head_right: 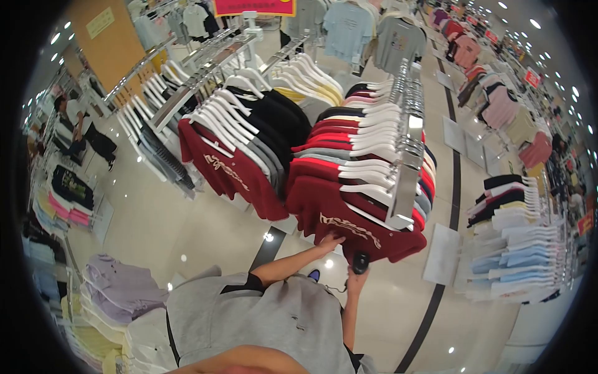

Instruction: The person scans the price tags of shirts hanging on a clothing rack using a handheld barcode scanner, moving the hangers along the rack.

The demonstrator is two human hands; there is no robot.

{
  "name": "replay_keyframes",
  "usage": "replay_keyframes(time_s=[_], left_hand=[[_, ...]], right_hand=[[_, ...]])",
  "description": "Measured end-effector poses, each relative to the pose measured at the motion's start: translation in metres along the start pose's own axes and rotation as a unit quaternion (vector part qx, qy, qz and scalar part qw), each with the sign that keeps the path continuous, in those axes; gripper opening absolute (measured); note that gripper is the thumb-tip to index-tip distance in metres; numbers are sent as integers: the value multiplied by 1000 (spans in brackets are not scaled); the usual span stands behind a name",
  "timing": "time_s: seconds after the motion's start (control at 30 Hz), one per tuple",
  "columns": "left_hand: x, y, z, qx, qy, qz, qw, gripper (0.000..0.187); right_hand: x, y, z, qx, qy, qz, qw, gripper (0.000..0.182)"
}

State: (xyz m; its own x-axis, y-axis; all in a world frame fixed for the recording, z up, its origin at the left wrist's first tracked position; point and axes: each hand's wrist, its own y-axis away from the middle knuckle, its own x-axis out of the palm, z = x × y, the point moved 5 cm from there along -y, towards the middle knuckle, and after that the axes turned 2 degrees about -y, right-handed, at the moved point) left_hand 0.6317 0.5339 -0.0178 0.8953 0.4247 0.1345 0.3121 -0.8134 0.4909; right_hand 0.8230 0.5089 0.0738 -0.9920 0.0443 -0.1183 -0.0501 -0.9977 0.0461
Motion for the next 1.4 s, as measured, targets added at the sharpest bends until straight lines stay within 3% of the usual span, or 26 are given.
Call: replay_keyframes(time_s=[0.03,0.07,0.13,0.17,0.23,0.37,0.43,0.5,0.57,0.63,0.67,0.7,0.73,0.77,0.83,1.03,1.1,1.13,1.17,1.2,1.23,1.3,1.33,1.4], left_hand=[[2,-14,-1,133,-39,51,989,69],[0,-10,-11,132,-36,42,990,69],[0,5,-39,27,-23,81,996,68],[-3,14,-45,26,-18,75,997,68],[-14,26,-46,-40,-6,24,999,65],[-37,29,10,-41,-20,-20,999,64],[-43,22,49,-65,-139,46,987,69],[-48,21,69,-61,-207,66,974,72],[-45,15,92,-54,-277,91,955,75],[-32,2,110,153,-298,121,934,101],[-34,-8,134,73,-359,87,926,115],[-33,18,106,-51,-357,83,929,122],[-30,19,94,-31,-318,27,947,115],[-26,21,88,-12,-276,-26,961,107],[-17,22,86,15,-285,4,958,103],[-5,16,71,140,-244,45,959,84],[-6,22,70,127,-262,-33,956,60],[-5,20,70,126,-266,-29,955,60],[-4,13,78,19,-208,9,978,54],[-1,10,86,-88,-147,45,984,48],[2,12,80,-87,-147,47,984,48],[2,27,73,-153,-125,28,980,40],[3,36,60,-153,-125,29,980,40],[13,54,32,-217,-73,127,965,33]], right_hand=[[-7,-7,7,-112,-51,-74,990,21],[-10,-19,9,-110,-51,-65,990,21],[-7,-54,10,-17,-97,12,995,28],[-11,-71,5,-15,-95,20,995,28],[9,-100,-36,146,-15,147,978,37],[60,-98,-48,117,-50,170,977,33],[71,-83,-51,113,-22,149,982,31],[78,-71,-58,62,-6,124,990,32],[77,-45,-32,70,-16,132,989,31],[73,-14,26,83,-42,175,980,29],[65,-6,42,84,-44,159,983,29],[63,3,55,85,-51,201,975,27],[59,11,60,85,-57,241,965,26],[48,14,56,88,-61,219,970,26],[38,22,61,-4,-7,246,969,23],[-7,11,72,32,-11,91,995,13],[-26,6,68,94,40,45,994,10],[-29,0,65,13,42,7,999,12],[-31,0,54,14,42,4,999,12],[-32,1,69,-44,46,-22,998,13],[-32,3,83,-104,51,-49,992,15],[-34,6,78,-121,60,-71,988,20],[-34,7,55,-57,105,1,993,20],[-26,12,35,81,150,126,977,23]])
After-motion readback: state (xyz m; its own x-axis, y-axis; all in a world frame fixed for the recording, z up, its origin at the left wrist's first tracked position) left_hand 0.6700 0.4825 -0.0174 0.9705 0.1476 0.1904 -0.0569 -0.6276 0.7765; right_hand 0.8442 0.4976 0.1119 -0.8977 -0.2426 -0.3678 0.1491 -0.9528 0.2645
